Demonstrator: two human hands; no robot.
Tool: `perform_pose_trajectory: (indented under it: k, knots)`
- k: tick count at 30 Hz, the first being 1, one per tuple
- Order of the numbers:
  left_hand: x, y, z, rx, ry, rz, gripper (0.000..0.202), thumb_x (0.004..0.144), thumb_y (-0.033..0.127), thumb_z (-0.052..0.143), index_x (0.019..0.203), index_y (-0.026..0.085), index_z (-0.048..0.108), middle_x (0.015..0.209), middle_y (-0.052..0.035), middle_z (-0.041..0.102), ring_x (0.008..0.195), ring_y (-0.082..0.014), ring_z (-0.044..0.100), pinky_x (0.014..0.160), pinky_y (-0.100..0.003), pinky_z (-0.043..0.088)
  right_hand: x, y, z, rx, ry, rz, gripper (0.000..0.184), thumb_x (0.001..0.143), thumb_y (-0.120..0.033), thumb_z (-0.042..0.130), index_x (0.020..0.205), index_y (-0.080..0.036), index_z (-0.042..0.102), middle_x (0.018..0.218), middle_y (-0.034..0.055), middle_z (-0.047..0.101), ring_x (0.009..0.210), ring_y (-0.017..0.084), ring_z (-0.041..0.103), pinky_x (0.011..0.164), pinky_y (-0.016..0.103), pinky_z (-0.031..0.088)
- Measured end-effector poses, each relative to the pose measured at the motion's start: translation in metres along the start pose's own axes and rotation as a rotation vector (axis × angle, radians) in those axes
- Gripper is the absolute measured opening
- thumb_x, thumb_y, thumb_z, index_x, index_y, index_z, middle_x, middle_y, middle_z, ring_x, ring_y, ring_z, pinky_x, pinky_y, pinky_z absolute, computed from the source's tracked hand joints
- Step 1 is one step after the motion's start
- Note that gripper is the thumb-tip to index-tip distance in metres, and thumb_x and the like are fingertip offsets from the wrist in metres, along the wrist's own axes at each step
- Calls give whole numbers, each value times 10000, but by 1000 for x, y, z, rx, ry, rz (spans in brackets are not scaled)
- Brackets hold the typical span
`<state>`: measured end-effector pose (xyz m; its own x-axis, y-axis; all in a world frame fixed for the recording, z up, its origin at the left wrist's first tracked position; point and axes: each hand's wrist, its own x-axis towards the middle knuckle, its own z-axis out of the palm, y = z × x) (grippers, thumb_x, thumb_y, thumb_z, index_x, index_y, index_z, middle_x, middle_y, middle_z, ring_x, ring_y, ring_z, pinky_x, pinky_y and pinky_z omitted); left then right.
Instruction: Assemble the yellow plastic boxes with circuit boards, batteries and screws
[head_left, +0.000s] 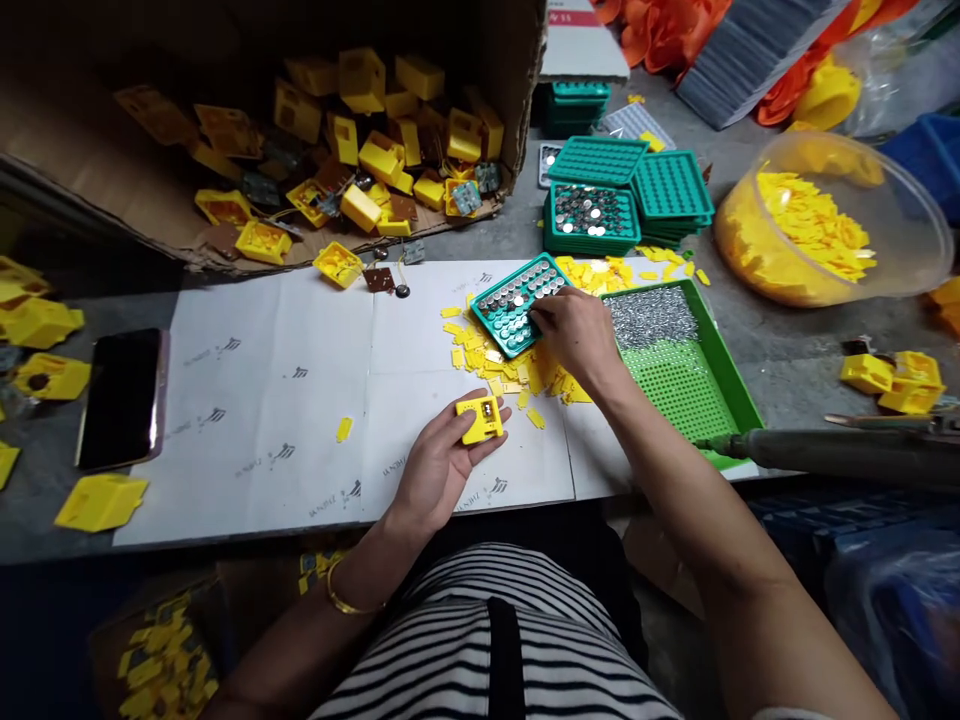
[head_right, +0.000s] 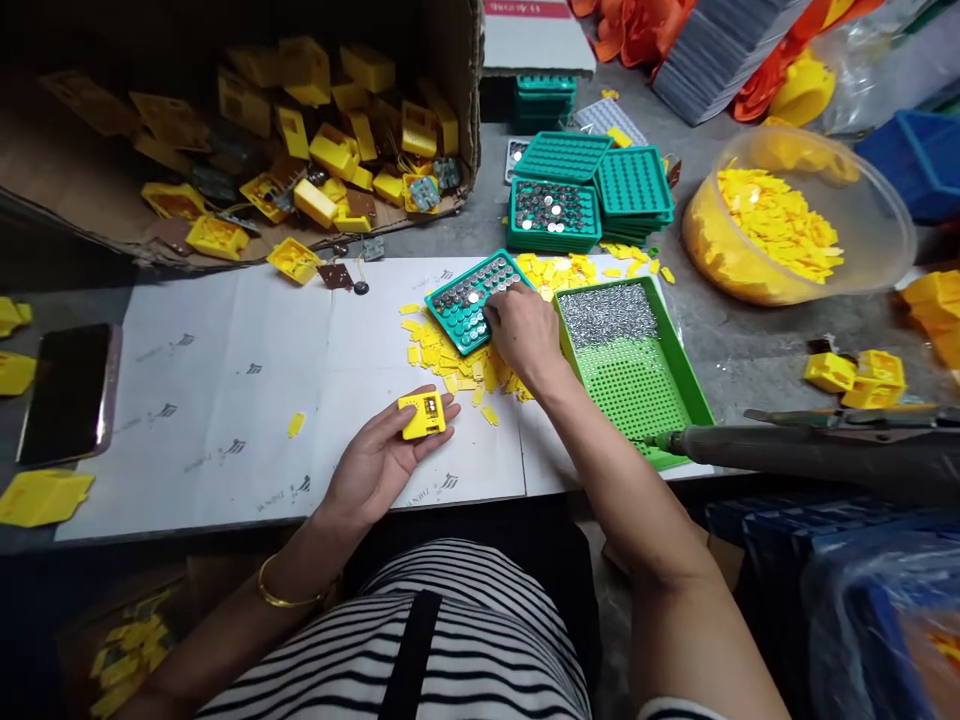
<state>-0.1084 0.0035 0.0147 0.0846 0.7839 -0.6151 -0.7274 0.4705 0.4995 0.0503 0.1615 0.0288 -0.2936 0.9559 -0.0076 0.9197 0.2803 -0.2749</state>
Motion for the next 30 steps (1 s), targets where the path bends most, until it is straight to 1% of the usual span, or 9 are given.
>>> perform_pose_trajectory:
  k: [4, 7, 9, 12, 16, 21, 24, 27, 30]
  knots:
    - [3, 2, -1, -31, -5, 30, 347, 844, 259, 612, 1174, 149, 620, 1176, -139, 682, 1175, -285, 619, 1006, -426, 489, -14, -7, -3, 190, 27, -20, 176, 848, -209, 578, 887, -167, 744, 905, 82, 702, 808, 215, 634, 741, 356, 458]
    - [7, 2, 0, -46, 17, 46, 332, 844, 277, 614, 1147, 143, 633, 1173, -136, 678, 1154, -279, 625, 994, -424, 494, -43, -18, -3, 505, -46, -85, 103, 818, -251, 645, 834, -189, 725, 823, 30, 702, 740, 158, 633, 687, 288, 467]
    - [9, 1, 1, -53, 28, 71, 294, 844, 263, 613, 1109, 143, 651, 1174, -121, 674, 1163, -265, 611, 993, -417, 496, -63, -26, -1, 591, -86, -140, 96, 820, -276, 658, 828, -199, 714, 809, 19, 691, 714, 138, 619, 651, 260, 453]
    - [11, -1, 3, -58, 13, 104, 242, 852, 241, 604, 1067, 150, 669, 1193, -92, 660, 1182, -234, 583, 1005, -394, 488, -83, -35, 2, 530, -68, -222, 128, 862, -295, 626, 850, -197, 707, 821, 24, 672, 694, 121, 591, 629, 244, 421]
    - [9, -4, 5, -41, 0, 112, 225, 853, 240, 611, 1052, 158, 676, 1236, -81, 633, 1185, -222, 569, 1014, -393, 474, -89, -40, 1, 337, -69, -286, 168, 909, -291, 571, 864, -189, 697, 843, 30, 663, 721, 125, 584, 597, 243, 357]
    - [8, -9, 3, 40, 26, 129, 267, 839, 277, 642, 1081, 166, 669, 1223, -81, 631, 1197, -235, 553, 1012, -398, 467, -90, -48, -4, 4, -173, -311, 177, 921, -249, 536, 862, -197, 694, 846, 50, 667, 776, 168, 587, 517, 284, 216]
    - [7, -13, 1, 107, 49, 129, 306, 836, 305, 651, 1110, 166, 657, 1195, -82, 637, 1169, -236, 564, 998, -400, 475, -91, -50, -8, -93, -261, -361, 150, 891, -175, 546, 829, -186, 682, 864, 59, 669, 763, 172, 587, 503, 297, 174]
    - [5, -16, -1, 150, 39, 108, 325, 841, 334, 645, 1121, 167, 647, 1173, -84, 642, 1117, -233, 589, 979, -416, 489, -90, -47, -12, -25, -318, -365, 134, 878, -166, 556, 844, -185, 684, 884, 57, 672, 726, 162, 584, 514, 290, 202]
    - [1, -17, -3, 182, -4, 108, 333, 847, 345, 639, 1138, 183, 636, 1197, -80, 642, 1112, -231, 600, 987, -425, 487, -88, -39, -11, 272, -330, -264, 85, 853, -171, 591, 804, -180, 660, 845, 31, 663, 732, 144, 594, 594, 264, 334]
